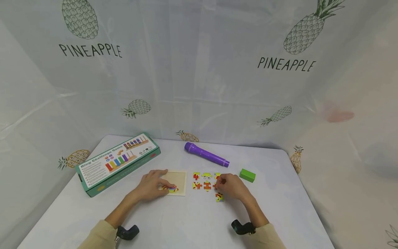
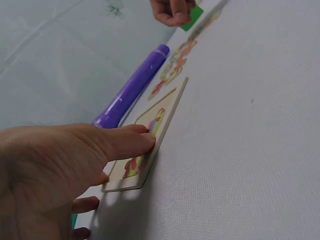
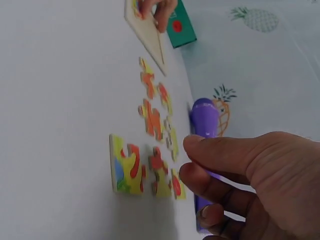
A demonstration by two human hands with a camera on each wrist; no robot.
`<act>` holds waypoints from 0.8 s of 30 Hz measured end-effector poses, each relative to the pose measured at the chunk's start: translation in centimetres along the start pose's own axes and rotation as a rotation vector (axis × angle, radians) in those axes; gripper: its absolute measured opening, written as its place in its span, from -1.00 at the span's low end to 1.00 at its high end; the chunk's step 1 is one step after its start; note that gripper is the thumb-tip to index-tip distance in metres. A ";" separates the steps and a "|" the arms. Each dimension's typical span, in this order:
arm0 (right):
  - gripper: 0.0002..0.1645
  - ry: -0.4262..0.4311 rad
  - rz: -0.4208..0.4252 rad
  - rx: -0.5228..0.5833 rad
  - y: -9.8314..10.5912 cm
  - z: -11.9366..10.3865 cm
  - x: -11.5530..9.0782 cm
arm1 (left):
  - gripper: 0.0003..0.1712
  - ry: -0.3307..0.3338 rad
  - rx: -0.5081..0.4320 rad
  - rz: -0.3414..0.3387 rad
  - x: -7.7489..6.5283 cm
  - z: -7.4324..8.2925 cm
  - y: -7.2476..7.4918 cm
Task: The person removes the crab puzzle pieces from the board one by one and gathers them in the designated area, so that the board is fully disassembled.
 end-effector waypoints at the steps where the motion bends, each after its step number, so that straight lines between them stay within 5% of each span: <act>1: -0.94 0.009 -0.001 0.013 0.0 -0.2 0.2 | -0.78 -0.002 -0.004 0.003 0.0 0.0 0.0; 14: -0.93 0.238 -0.036 0.039 -4.1 -6.7 3.4 | -0.75 -0.005 -0.003 0.034 -0.1 0.1 0.3; 24: -0.70 0.293 -0.088 -0.019 -6.7 -11.1 5.4 | -0.79 -0.023 -0.015 0.092 -0.1 -0.5 0.2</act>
Point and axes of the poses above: each hand's wrist, its own x-axis towards the middle knuckle, its own y-axis out of the back of the hand, z = x × y, the point moved 1 cm from there along x, towards the middle knuckle, and after that the axes turned 11 degrees about -x, right-handed, at the moved point
